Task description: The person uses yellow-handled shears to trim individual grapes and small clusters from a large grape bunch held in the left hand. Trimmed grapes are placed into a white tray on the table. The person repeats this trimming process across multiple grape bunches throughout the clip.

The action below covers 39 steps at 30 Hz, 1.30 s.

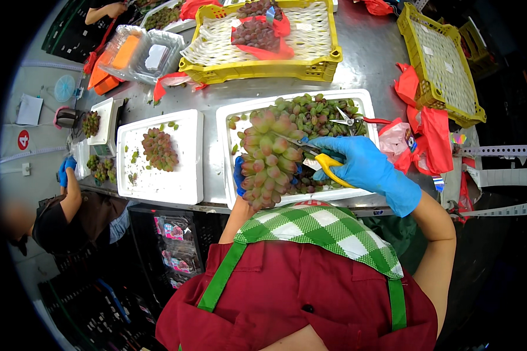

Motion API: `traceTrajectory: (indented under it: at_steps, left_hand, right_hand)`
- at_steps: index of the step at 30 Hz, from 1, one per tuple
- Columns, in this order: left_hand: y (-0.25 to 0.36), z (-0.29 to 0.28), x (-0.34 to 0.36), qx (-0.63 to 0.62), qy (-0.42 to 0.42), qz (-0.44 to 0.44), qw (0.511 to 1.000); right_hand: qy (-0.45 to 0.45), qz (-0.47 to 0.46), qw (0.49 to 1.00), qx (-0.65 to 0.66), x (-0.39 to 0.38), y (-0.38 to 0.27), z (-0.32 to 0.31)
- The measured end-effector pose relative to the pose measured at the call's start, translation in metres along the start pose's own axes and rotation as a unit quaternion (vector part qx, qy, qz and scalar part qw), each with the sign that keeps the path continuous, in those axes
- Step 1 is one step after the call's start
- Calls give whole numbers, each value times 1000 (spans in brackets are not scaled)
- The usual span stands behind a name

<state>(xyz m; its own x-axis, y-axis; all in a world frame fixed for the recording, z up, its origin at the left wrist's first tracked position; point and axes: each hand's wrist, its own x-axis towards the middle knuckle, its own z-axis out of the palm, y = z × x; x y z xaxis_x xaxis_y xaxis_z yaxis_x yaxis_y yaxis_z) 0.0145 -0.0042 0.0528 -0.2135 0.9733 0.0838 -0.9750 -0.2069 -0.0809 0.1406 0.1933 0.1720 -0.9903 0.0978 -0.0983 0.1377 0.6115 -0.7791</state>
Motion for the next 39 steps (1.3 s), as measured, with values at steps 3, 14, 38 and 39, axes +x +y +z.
traceTrajectory:
  at_steps: [3,14,38,39]
  left_hand:
    - [-1,0,1,-8,-8,-4,1000]
    - [-1,2,-2,-14,-20,-3,1000]
    - [-5,43,22,454,126,181,863]
    - [-5,44,22,442,121,185,869]
  right_hand:
    - [1,-10,998,55,-1,10,7]
    - [33,18,998,57,-1,1,8]
    - [198,-13,978,70,-3,18,45]
    - [176,-39,984,17,-7,11,31]
